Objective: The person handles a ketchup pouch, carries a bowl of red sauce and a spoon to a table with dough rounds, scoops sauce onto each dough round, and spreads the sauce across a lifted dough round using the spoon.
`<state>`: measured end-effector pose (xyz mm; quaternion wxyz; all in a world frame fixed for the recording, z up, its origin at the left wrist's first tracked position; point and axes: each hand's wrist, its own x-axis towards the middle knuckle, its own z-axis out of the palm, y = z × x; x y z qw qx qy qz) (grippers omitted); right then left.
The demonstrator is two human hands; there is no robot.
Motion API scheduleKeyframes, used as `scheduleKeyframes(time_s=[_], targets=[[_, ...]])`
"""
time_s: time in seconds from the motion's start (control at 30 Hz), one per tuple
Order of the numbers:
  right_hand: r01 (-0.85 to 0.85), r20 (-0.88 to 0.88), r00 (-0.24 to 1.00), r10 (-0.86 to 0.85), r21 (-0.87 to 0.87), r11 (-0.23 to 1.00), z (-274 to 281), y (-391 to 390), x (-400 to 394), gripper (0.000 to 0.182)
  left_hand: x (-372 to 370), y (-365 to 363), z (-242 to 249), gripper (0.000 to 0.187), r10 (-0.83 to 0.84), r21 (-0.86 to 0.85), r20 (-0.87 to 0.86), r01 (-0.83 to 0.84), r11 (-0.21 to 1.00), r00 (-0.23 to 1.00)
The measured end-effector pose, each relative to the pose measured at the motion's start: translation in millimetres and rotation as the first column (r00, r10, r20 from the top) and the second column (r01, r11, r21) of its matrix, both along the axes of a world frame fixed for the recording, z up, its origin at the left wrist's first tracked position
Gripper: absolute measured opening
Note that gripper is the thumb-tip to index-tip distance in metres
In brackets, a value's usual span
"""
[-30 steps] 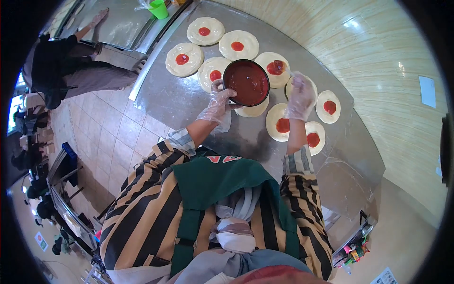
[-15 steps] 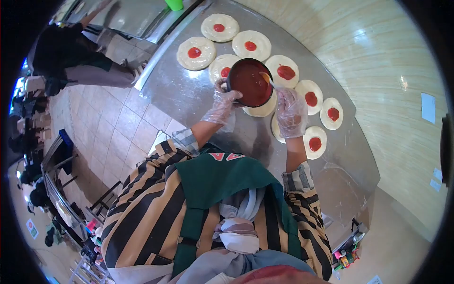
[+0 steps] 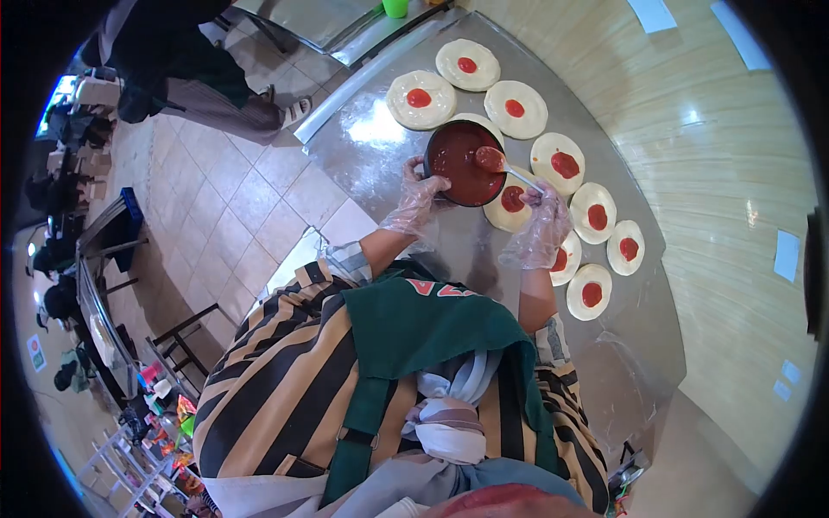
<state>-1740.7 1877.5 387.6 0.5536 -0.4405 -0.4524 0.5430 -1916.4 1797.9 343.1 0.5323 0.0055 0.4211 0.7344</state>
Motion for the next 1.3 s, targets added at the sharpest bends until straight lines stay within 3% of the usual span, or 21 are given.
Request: scheduleKeyframes(time_s=[0.07,0.13,0.27,0.37,0.4,0.43,0.47,0.5,0.53,0.6,0.63,0.7,0.73,0.8,0.93,1.0,1.07,1.13,1.17,1.23,1.3], targets=[[-0.018,-0.067,0.998,0.016,-0.036,0.999,2.9,2.7,-5.9,0.023,-6.0,-5.8,-1.8,0.076,-0.009,-0.034,0.004,0.009,0.999,1.000],[-0.025,-0.190,0.982,-0.011,-0.184,0.983,7.4,7.0,-15.0,0.023,-13.1,-11.6,-8.5,0.076,0.009,-0.021,0.015,-0.009,1.000,1.000],[-0.042,-0.191,0.982,0.008,-0.173,0.984,9.3,18.3,-30.4,0.022,-25.1,-25.2,-18.1,0.077,0.033,-0.004,0.043,-0.033,0.999,0.999],[-0.002,0.058,0.998,0.000,0.041,0.999,1.0,26.3,-47.6,0.020,-39.6,-38.8,-38.7,0.078,0.058,0.008,-0.001,-0.058,0.998,0.998],[0.000,0.063,0.998,-0.002,0.036,0.999,-6.9,30.7,-50.3,0.020,-42.8,-43.1,-37.6,0.078,0.056,0.003,0.002,-0.056,0.998,0.998],[-0.117,0.350,0.937,0.006,0.295,0.948,-13.1,35.9,-51.5,0.019,-44.5,-46.6,-34.3,0.078,0.069,-0.014,0.004,-0.069,0.998,0.998],[-0.296,0.600,0.797,-0.066,0.483,0.824,-19.0,39.4,-50.6,0.018,-46.6,-49.8,-32.8,0.078,0.083,-0.034,0.007,-0.083,0.996,0.997],[-0.485,0.800,0.581,-0.151,0.489,0.725,-11.1,40.8,-50.0,0.018,-48.6,-51.7,-33.8,0.079,0.090,-0.051,0.008,-0.089,0.995,0.996],[-0.489,0.801,0.580,-0.148,0.488,0.723,-9.6,41.7,-49.7,0.018,-49.9,-53.0,-35.2,0.079,0.093,-0.052,0.011,-0.093,0.994,0.996],[-0.634,0.855,0.464,-0.234,0.504,0.587,-4.7,40.9,-51.8,0.017,-52.6,-56.4,-36.4,0.079,0.090,-0.046,0.012,-0.089,0.995,0.996],[-0.638,0.857,0.462,-0.227,0.500,0.586,-2.0,39.8,-51.9,0.017,-53.5,-56.8,-37.3,0.079,0.095,-0.051,0.014,-0.094,0.994,0.995],[-0.442,0.760,0.647,-0.058,0.436,0.784,6.9,34.0,-46.3,0.015,-51.9,-55.1,-36.3,0.078,0.106,-0.041,-0.006,-0.106,0.993,0.994],[-0.443,0.762,0.645,-0.058,0.435,0.784,10.0,30.5,-45.0,0.015,-51.3,-53.5,-34.7,0.078,0.106,-0.042,-0.003,-0.106,0.993,0.994],[-0.288,0.502,0.862,0.066,0.380,0.879,18.5,19.0,-41.8,0.013,-47.7,-51.3,-30.2,0.078,0.103,-0.016,-0.020,-0.103,0.995,0.994],[-0.421,0.627,0.773,0.100,0.389,0.819,42.6,-2.1,-45.6,0.011,-41.9,-38.7,-30.6,0.078,0.076,-0.002,-0.019,-0.076,0.997,0.997],[-0.573,0.773,0.634,-0.033,0.497,0.652,36.0,-2.5,-45.5,0.013,-38.8,-33.0,-28.9,0.078,0.061,0.008,-0.028,-0.060,0.998,0.998],[-0.575,0.778,0.628,-0.013,0.476,0.666,16.4,-1.0,-40.7,0.015,-34.5,-27.8,-24.1,0.077,0.055,0.002,-0.027,-0.055,0.998,0.998],[-0.472,0.671,0.722,0.168,0.300,0.829,9.7,-1.9,-38.3,0.017,-34.3,-24.8,-23.1,0.077,0.057,-0.001,-0.030,-0.058,0.998,0.998],[-0.471,0.670,0.724,0.168,0.302,0.829,6.8,-1.8,-35.7,0.017,-34.7,-24.1,-24.3,0.076,0.048,-0.002,-0.035,-0.048,0.999,0.998],[-0.193,0.309,0.939,0.149,0.118,0.974,16.7,-6.5,-35.2,0.019,-34.5,-24.1,-19.5,0.075,0.036,-0.004,-0.041,-0.036,0.999,0.999],[-0.149,0.254,0.960,0.119,0.104,0.983,25.7,-4.7,-30.2,0.020,-32.6,-23.8,-14.1,0.075,0.044,-0.005,-0.026,-0.044,0.999,0.999]])
